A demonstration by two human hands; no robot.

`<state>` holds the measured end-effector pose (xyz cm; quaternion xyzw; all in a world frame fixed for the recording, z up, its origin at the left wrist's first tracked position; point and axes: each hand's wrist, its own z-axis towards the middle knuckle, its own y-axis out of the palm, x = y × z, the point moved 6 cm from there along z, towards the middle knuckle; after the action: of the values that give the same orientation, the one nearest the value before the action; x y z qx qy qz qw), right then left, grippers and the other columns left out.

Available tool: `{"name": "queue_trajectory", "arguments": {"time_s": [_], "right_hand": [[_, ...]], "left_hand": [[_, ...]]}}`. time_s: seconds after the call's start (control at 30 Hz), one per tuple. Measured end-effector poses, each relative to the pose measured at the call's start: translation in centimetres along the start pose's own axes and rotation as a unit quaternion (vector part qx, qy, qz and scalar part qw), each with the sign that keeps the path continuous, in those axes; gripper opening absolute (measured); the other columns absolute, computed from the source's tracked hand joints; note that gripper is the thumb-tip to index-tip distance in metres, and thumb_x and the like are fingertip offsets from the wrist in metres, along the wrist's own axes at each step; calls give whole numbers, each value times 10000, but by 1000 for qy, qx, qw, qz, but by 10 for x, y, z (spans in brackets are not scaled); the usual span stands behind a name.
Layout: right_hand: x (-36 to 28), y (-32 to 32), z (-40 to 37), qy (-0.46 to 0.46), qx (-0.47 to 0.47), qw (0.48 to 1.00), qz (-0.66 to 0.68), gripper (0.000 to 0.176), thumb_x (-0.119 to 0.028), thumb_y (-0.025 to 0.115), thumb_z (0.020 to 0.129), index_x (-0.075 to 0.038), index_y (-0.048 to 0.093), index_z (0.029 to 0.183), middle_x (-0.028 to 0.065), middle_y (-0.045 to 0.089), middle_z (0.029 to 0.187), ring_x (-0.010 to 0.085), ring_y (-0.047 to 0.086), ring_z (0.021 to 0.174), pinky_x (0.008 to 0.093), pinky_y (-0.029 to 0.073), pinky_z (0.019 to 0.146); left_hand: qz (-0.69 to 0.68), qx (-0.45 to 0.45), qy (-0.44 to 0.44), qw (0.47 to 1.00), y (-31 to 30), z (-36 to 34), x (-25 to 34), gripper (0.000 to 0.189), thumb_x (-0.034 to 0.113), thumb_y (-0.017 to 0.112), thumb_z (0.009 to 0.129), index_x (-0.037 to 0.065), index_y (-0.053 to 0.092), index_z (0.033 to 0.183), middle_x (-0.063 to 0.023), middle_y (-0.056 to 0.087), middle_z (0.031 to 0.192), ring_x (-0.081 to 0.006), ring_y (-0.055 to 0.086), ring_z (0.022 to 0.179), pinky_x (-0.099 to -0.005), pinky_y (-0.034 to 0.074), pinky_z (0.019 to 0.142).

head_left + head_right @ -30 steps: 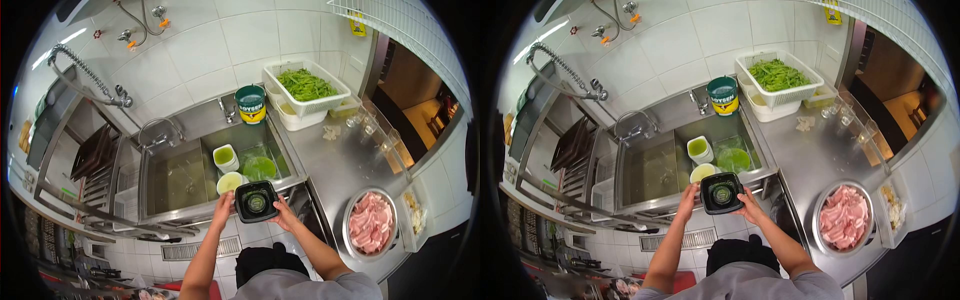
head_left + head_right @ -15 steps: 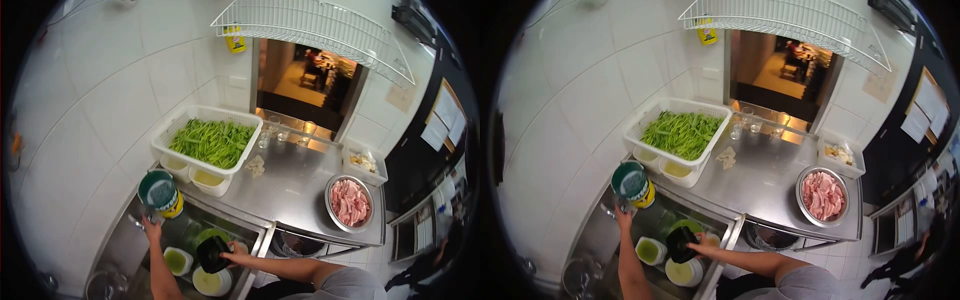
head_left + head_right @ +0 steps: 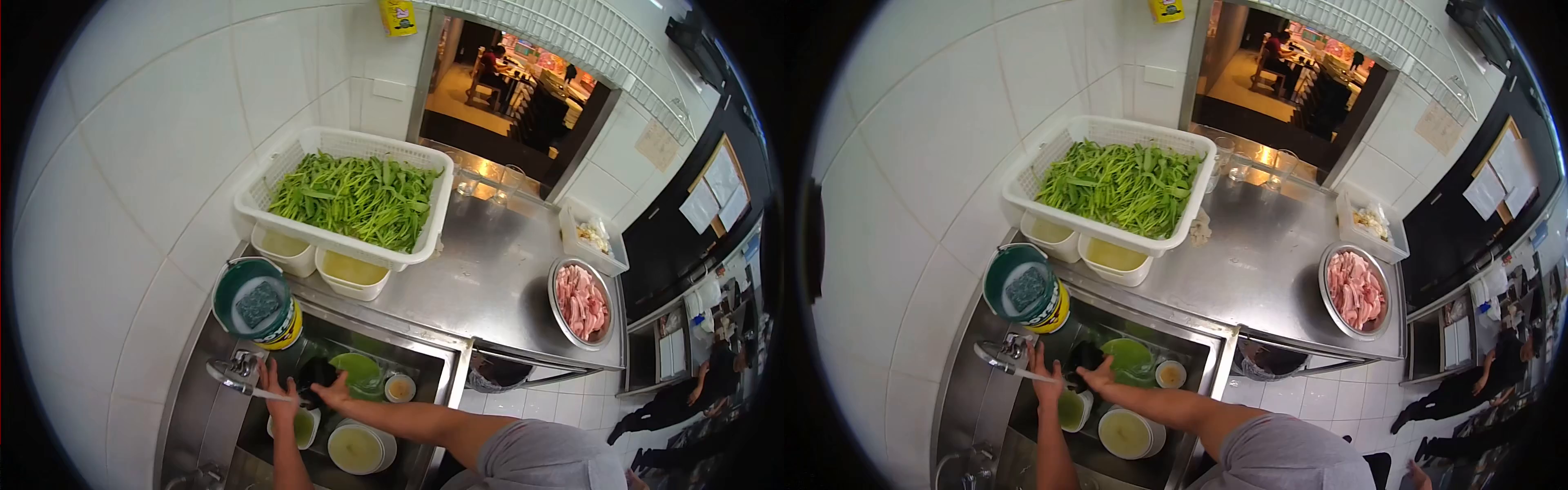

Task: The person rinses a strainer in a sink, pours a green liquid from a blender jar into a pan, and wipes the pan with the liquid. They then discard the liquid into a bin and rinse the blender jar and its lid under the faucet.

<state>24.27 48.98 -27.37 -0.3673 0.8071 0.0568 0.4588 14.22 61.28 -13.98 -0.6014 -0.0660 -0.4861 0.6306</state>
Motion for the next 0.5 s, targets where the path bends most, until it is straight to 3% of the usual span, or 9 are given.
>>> {"name": "queue_trajectory", "arguments": {"time_s": [0.07, 0.17, 0.27, 0.3, 0.33, 0.4, 0.47, 0.5], "right_hand": [[-2, 11, 2, -5, -5, 999, -41, 926, -379, 821, 705, -51, 238, 1345, 246, 557, 1173, 308, 601, 1003, 416, 513, 852], [-8, 18, 3, -13, -142, 990, 15, 981, -385, 832, 696, -29, 207, 1363, 238, 519, 1232, 307, 586, 1033, 417, 489, 912], [6, 6, 8, -50, -90, 991, 91, 1050, -385, 833, 701, -30, 142, 1408, 232, 472, 1288, 295, 579, 1030, 419, 476, 934], [17, 2, 5, -86, -70, 993, 49, 1115, -431, 841, 690, -23, 108, 1423, 205, 489, 1312, 301, 523, 1175, 417, 468, 957], [28, -3, -1, -93, -82, 992, 12, 1111, -371, 844, 701, -23, 84, 1433, 215, 496, 1293, 307, 542, 1144, 410, 492, 920], [92, 15, 20, 91, -299, 940, 138, 1134, -215, 741, 828, -110, -172, 1493, 235, 449, 1351, 284, 551, 1146, 403, 551, 844], [31, -19, -2, 161, -255, 942, 149, 1091, -192, 706, 866, -168, -189, 1490, 220, 451, 1375, 323, 590, 1097, 457, 575, 779], [21, -20, 3, 181, -234, 941, 165, 990, -205, 707, 869, -174, -72, 1478, 202, 457, 1356, 298, 593, 1092, 449, 572, 801]], "left_hand": [[-279, -38, -119, 952, 42, -22, -43, 381, 58, 658, 867, -33, 565, 1224, -190, 580, 1283, -306, 583, 1164, -400, 450, 1005], [-420, -6, -253, 871, 40, -50, -27, 286, 122, 671, 906, -47, 618, 1130, -141, 638, 1141, -203, 631, 1043, -320, 507, 904], [-513, 57, -321, 794, 28, -60, 12, 302, 139, 689, 901, -58, 615, 1117, -108, 654, 1017, -170, 652, 952, -276, 525, 831], [-513, 35, -327, 793, 31, -66, 11, 318, 149, 685, 908, -65, 611, 1130, -109, 665, 1036, -168, 645, 978, -288, 528, 859], [-531, 16, -323, 783, 28, -67, 20, 333, 157, 669, 924, -66, 609, 1164, -120, 671, 1060, -170, 647, 973, -288, 526, 882], [-481, 8, -340, 808, 16, -70, 31, 307, 127, 640, 940, -73, 624, 1173, -138, 679, 1075, -189, 655, 989, -287, 517, 903], [-489, 73, -346, 797, 6, -75, 30, 303, 125, 644, 936, -81, 624, 1157, -154, 677, 1083, -202, 661, 986, -294, 525, 898], [-503, 92, -343, 788, 1, -73, 32, 289, 120, 638, 938, -82, 623, 1145, -159, 676, 1083, -212, 665, 982, -300, 528, 899]]}}
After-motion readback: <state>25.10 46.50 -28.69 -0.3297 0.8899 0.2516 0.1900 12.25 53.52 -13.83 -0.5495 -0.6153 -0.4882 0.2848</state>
